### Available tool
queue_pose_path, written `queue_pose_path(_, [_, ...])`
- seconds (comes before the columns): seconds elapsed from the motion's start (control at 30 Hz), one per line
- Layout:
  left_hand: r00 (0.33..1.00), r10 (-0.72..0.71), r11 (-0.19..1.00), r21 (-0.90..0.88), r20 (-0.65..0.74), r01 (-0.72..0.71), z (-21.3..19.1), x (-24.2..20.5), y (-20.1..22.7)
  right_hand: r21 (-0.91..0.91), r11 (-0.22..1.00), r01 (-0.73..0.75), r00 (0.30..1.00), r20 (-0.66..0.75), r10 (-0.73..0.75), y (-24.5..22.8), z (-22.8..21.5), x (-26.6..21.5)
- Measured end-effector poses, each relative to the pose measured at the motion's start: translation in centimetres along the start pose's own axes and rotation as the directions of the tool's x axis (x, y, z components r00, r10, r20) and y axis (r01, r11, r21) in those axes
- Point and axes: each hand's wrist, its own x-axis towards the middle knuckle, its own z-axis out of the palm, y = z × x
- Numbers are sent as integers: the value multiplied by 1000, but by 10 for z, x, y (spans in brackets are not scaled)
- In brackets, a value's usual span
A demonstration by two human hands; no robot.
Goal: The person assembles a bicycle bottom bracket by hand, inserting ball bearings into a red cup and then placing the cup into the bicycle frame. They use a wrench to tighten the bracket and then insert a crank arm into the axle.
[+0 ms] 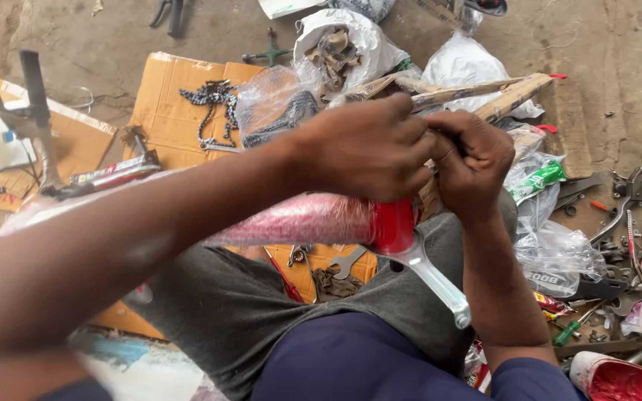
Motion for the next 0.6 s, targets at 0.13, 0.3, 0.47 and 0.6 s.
queue_pose_path(0.13, [813,3,986,-139,582,96,-6,35,3,4,999,-46,999,-26,46,3,2,-1])
queue_pose_path(0.3, [986,135,989,45,96,-140,-2,13,-10,0,1000,0,1000,-15,0,3,0,0])
queue_pose_path(0.47, [888,35,983,174,-459,51,-4,-3,-11,7,1000,2,1000,-1,-2,0,-1,0])
queue_pose_path(0.6, [959,-57,998,32,278,50,-5,17,7,-14,1000,-17,1000,-5,17,-3,1,1])
